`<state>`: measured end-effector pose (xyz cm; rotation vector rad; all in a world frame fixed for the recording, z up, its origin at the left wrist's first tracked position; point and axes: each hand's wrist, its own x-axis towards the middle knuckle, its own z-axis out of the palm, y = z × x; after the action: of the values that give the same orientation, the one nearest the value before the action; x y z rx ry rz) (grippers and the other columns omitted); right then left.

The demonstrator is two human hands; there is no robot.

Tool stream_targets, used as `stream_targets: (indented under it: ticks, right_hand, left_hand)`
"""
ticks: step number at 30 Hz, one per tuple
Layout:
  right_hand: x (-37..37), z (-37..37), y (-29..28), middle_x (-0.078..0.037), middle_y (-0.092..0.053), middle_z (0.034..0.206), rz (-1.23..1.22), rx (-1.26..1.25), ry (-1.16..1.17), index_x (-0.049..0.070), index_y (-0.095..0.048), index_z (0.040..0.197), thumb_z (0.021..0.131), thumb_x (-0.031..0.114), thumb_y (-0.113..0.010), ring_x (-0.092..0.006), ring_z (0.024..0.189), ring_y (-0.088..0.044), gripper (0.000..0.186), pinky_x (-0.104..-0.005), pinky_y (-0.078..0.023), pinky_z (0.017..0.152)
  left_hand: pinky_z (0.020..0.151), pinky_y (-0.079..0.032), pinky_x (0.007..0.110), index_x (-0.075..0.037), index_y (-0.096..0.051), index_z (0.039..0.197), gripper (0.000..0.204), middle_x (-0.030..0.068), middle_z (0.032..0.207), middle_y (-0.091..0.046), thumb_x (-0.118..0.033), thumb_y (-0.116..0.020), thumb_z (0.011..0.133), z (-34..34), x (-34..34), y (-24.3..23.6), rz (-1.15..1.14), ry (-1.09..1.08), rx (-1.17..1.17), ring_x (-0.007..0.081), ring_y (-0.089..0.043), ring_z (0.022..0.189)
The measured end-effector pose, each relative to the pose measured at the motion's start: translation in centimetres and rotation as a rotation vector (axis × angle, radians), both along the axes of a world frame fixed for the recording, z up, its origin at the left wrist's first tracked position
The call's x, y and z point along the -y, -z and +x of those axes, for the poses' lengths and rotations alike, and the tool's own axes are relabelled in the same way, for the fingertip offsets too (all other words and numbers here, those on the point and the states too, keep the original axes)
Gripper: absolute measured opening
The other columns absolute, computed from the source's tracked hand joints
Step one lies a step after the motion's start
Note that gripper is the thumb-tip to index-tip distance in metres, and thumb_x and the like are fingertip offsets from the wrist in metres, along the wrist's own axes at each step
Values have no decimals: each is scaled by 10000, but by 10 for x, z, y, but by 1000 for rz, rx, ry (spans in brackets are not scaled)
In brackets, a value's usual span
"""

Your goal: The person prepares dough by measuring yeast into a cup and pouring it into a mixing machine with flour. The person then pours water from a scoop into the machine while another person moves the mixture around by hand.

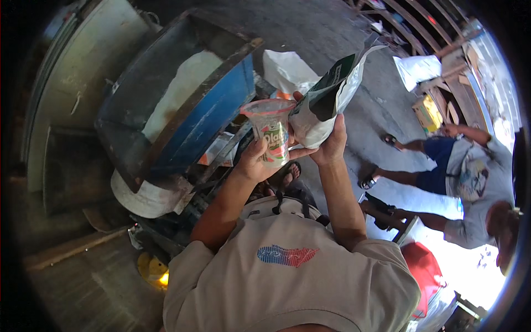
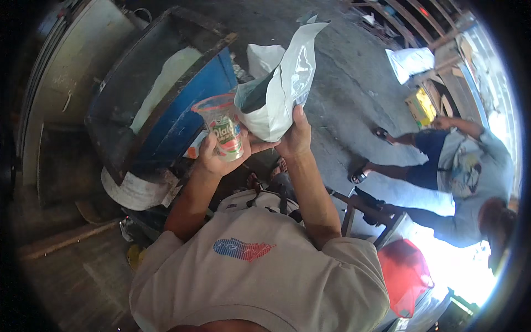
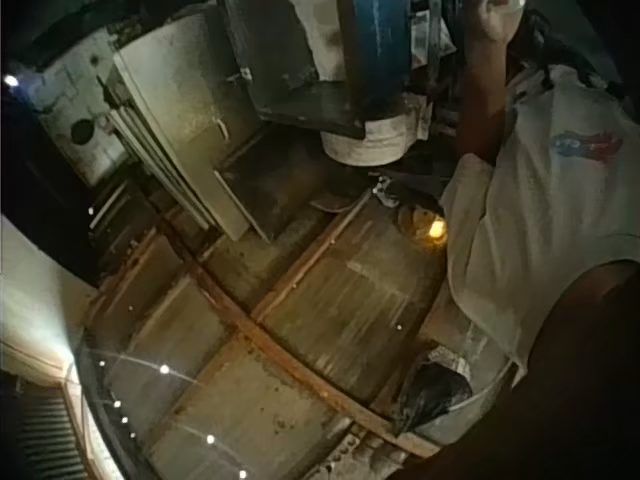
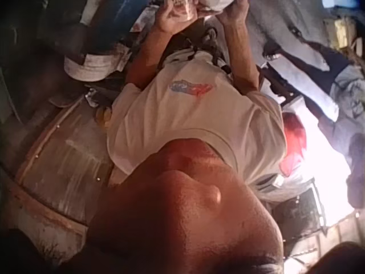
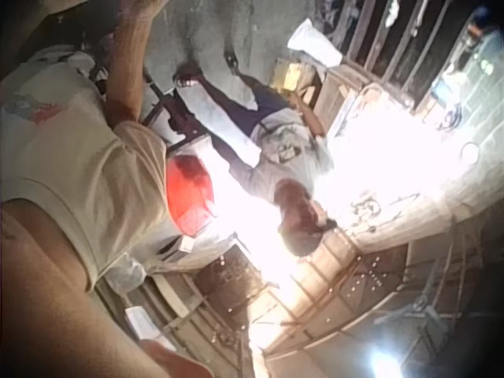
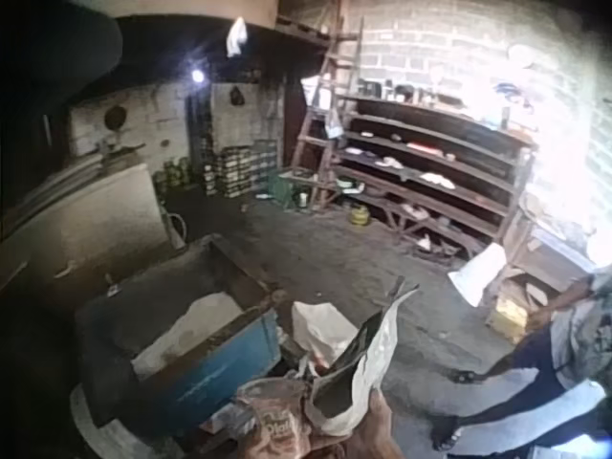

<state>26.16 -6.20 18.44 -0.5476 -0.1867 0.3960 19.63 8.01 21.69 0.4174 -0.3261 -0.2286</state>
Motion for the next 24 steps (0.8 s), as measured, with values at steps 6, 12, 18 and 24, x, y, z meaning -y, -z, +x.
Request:
stream_targets:
  ticks: [6,12,18,24]
  right_hand:
    - [-51,42,-14,-164,-435,1302,98,-217,-185,77,-315,1365,803,590,-506,-332,1090,-497,784,-487,-456,860]
    - [-79,110,-30,-110,-498,1264,130,-173,-210,116,-393,1316,806,495,-548,-319,1147,-482,654,-649,-256,1001]
    - [-130,160,-47,-161,-512,1240,-95,-32,-295,15,-355,1328,761,293,-644,-336,1143,-498,694,-509,-343,1012]
    - [-205,188,-71,-157,-552,1135,-386,276,-203,-29,-369,1295,709,149,-670,-258,1016,-573,683,-392,-441,923]
  left_hand:
    - [983,-341,589,-102,-311,1354,778,136,1378,-365,-498,-641,771,33,-53,15,196,-70,-10,356,-357,1265]
    - [899,-469,408,-48,-370,1299,716,149,1224,-514,-222,-762,727,53,-120,-8,777,-400,-164,262,-559,1064]
    - [909,-449,336,-46,-394,1275,671,110,1219,-508,-61,-755,709,76,-199,-6,1330,-831,-94,176,-521,1086]
    - [947,-403,319,-41,-409,1259,664,69,1195,-500,-76,-764,699,89,-267,10,1420,-901,-89,159,-483,1099]
